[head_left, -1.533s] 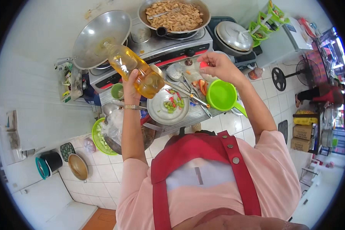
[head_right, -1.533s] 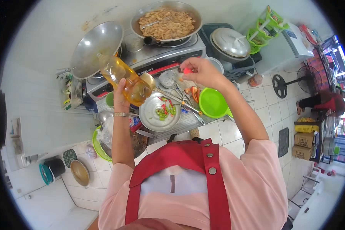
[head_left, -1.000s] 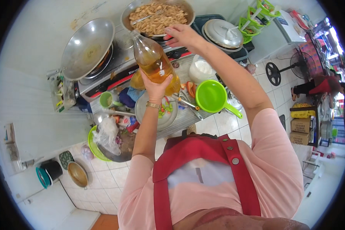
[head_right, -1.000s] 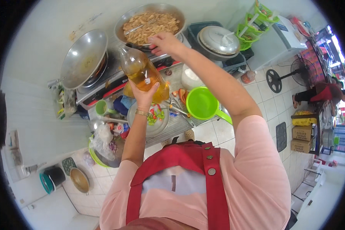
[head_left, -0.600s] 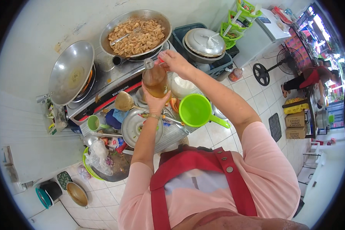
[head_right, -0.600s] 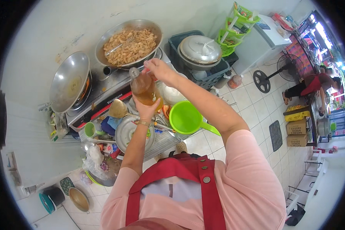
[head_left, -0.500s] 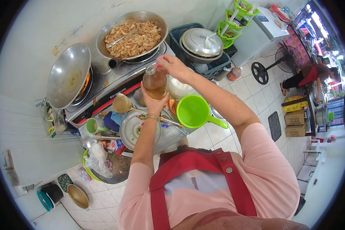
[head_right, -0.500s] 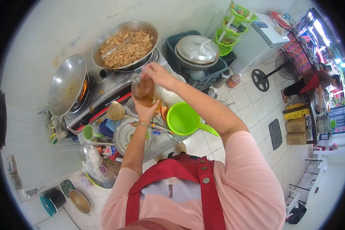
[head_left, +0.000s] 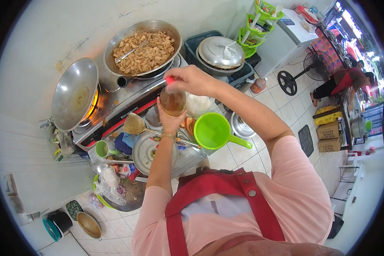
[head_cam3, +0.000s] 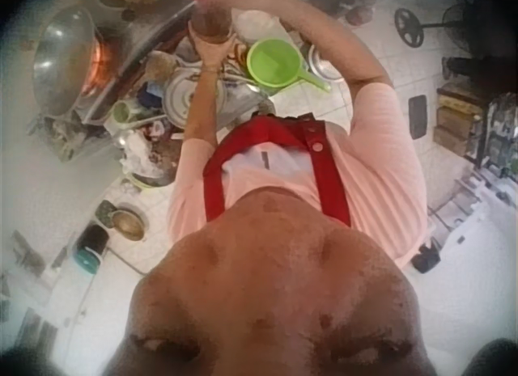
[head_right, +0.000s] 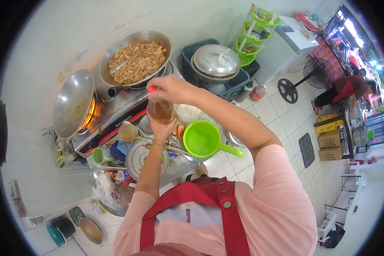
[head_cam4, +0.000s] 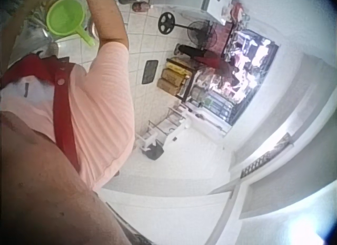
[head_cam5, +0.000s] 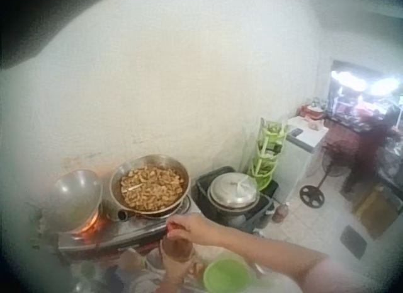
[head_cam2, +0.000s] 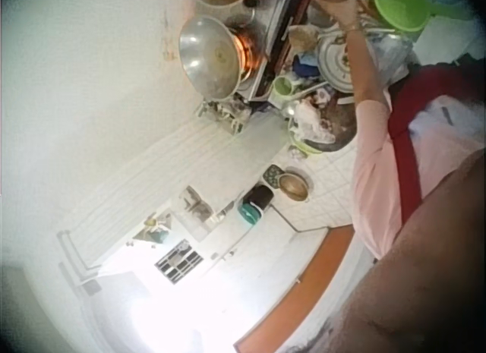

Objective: The person stirs a stew in a large pan on a stove, moves the pan to a floor drain to empty liquid, then places the pan back on the stove and adds sliced carrots and potatoes from a metal bowl.

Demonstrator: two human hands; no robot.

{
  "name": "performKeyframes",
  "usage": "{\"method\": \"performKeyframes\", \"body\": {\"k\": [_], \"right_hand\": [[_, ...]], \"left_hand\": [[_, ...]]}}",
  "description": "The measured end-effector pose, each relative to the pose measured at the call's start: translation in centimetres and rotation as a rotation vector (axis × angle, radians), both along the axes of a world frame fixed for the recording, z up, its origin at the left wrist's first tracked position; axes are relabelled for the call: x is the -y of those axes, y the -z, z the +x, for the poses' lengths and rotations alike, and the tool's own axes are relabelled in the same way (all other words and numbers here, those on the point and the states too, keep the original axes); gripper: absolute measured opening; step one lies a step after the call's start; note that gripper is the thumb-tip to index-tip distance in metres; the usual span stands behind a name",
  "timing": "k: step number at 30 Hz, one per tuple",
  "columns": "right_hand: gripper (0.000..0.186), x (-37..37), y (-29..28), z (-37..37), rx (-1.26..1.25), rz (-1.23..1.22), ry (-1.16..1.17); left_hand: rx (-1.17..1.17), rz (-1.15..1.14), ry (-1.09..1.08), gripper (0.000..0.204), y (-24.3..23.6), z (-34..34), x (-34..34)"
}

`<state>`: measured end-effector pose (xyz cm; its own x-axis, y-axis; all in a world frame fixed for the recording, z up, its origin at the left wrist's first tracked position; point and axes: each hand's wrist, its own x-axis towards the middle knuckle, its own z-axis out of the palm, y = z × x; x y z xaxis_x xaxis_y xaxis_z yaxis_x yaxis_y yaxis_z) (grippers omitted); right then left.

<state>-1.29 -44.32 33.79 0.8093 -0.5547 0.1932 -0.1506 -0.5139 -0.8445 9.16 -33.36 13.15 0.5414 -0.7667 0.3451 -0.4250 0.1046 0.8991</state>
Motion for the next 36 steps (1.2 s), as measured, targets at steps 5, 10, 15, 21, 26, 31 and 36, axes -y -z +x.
{"method": "performKeyframes", "body": {"k": [5,10,15,21,26,31,36], "right_hand": [[0.026,-0.6,-2.0,1.6,-0.258,-0.596,-0.333],[0.019,-0.4,-2.3,1.7,-0.411,-0.757,-0.34],[0.026,-2.4,-3.2,3.0,-0.476,-0.88,-0.278],[0.053,-4.2,-3.4,4.4,-0.772,-0.984,-0.067],[0.05,-4.4,-2.9,3.2,-0.433,-0.848,-0.091],[0.043,-2.1,-1.1,2.4,-0.403,-0.76,-0.207],[0.045,-4.5,-3.5,3.9,-0.818,-0.895,-0.039]], "left_hand": [[-0.099,-0.007,-0.018,0.117,-0.2,0.8,-1.1],[-0.229,-0.04,0.16,0.125,-1.2,0.3,-1.0],[-0.125,0.05,0.094,0.123,1.3,1.6,-1.7],[-0.057,0.205,0.034,0.122,-0.8,1.6,-4.1],[0.014,0.149,0.002,0.112,-2.7,1.4,-9.3],[0.041,0.141,0.138,0.075,-5.9,-1.0,-18.1],[-0.163,0.248,0.247,0.044,-5.4,-3.9,-26.8]]}}
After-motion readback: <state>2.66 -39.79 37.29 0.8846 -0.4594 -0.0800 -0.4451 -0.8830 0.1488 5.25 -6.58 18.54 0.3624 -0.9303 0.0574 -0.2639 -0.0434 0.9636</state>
